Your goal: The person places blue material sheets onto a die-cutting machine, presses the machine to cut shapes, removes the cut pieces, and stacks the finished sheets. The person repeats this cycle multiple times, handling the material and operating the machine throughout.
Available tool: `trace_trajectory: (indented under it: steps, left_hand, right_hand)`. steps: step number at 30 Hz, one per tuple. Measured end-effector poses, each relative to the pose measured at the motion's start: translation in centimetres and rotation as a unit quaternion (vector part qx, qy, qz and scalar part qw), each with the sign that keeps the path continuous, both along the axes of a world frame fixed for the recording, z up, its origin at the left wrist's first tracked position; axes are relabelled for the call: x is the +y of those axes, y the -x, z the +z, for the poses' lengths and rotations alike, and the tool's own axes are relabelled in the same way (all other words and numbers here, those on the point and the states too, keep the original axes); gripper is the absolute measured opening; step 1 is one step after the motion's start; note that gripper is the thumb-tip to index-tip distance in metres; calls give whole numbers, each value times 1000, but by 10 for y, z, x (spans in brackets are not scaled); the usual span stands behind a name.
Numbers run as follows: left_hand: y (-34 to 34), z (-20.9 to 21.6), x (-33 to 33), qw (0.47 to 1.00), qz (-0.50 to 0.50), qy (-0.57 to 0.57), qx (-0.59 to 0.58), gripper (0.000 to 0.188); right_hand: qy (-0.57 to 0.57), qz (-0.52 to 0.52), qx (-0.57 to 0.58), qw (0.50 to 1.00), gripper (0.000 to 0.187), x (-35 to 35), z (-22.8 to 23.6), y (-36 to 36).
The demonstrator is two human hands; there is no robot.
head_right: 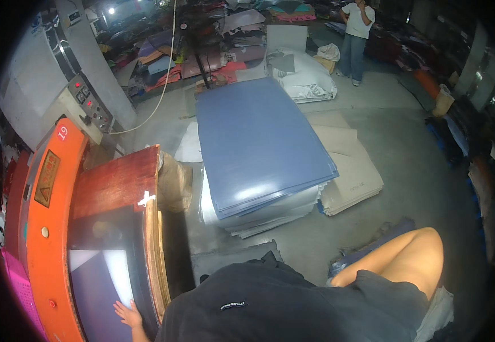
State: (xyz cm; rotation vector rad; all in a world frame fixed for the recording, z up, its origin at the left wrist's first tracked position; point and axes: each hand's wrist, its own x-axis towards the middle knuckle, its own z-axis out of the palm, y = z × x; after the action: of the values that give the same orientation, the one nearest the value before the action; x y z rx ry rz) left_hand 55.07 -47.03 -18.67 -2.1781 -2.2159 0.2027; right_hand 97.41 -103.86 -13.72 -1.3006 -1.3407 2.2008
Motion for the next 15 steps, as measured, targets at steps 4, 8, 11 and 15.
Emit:
trace_trajectory:
  steps: [4, 8, 11, 15]
  left_hand:
    - [4, 5, 7, 1000, -1, 21, -18, 81]
    - [2, 7, 2, 1000, 0, 13, -20, 80]
    - [1, 8, -14, 1000, -11, 6, -26, 80]
    - [9, 10, -49, 998, -37, -9, -41, 80]
  right_hand:
    - [-41, -20, 11, 999, 29, 25, 26, -12]
    - [22, 14, -24, 999, 27, 75, 57, -30]
    - [-27, 46, -167, 984, 25, 110, 80, -36]
    - [-37, -213, -239, 947, 25, 158, 96, -43]
